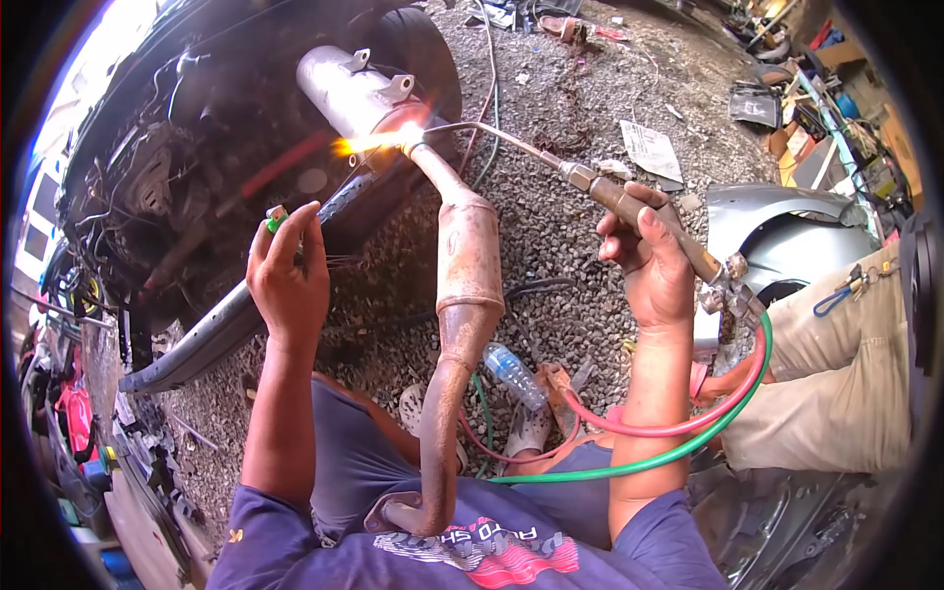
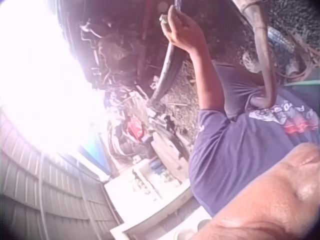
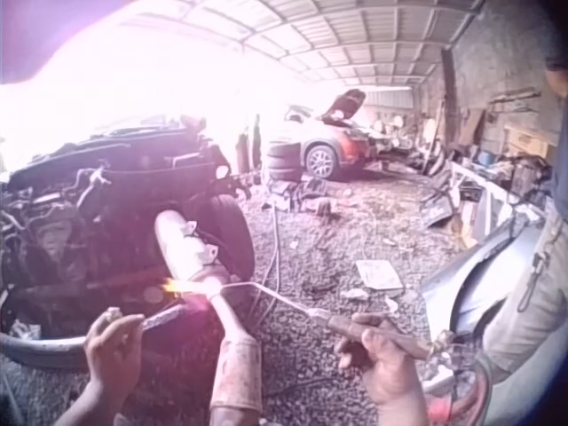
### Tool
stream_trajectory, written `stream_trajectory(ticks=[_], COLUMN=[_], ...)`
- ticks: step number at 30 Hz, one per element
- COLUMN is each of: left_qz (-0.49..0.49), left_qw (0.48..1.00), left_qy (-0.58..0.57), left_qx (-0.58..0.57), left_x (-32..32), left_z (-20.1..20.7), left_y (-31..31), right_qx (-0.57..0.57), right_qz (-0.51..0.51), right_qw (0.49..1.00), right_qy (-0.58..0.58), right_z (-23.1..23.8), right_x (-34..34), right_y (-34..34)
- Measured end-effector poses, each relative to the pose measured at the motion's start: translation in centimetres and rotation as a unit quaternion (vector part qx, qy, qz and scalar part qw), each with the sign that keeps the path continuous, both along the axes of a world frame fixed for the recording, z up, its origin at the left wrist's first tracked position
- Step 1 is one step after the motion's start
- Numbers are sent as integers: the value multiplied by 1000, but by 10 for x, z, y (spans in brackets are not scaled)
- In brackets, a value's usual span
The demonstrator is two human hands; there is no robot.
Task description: Using a gas welding torch to repair or join sections of an automotive exhaust pipe and cooling it with water.
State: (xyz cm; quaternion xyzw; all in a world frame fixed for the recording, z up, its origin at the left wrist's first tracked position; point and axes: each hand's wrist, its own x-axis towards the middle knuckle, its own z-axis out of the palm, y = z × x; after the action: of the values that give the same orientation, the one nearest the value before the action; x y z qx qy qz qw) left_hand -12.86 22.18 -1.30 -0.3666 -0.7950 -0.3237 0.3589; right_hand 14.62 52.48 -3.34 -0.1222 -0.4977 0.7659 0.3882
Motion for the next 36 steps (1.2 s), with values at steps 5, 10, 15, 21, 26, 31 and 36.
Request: stream_trajectory(ticks=[5,10,15,21,26,31,36], left_qz=[-13,10,2,-5,-3,2,9], left_qw=[1000,1000,999,1000,1000,1000,999], left_qy=[20,2,8,1,20,7,-25], left_qx=[-3,-21,-30,-13,-21,-19,-24], left_x=[-1,1,0,1,0,1,2], left_z=[-1,-2,0,-2,-1,0,-1], left_y=[6,5,9,10,9,8,7], right_qx=[1,-4,-8,-3,-3,-8,-3], right_qz=[0,-5,-3,3,7,7,7], right_qw=[1000,1000,1000,1000,1000,1000,1000], right_qy=[-4,0,10,8,9,8,6], right_z=[-5,-7,-6,-7,-8,-7,-6], right_x=[-6,-11,-8,-10,-12,-13,-12], right_y=[3,4,6,5,6,4,4])
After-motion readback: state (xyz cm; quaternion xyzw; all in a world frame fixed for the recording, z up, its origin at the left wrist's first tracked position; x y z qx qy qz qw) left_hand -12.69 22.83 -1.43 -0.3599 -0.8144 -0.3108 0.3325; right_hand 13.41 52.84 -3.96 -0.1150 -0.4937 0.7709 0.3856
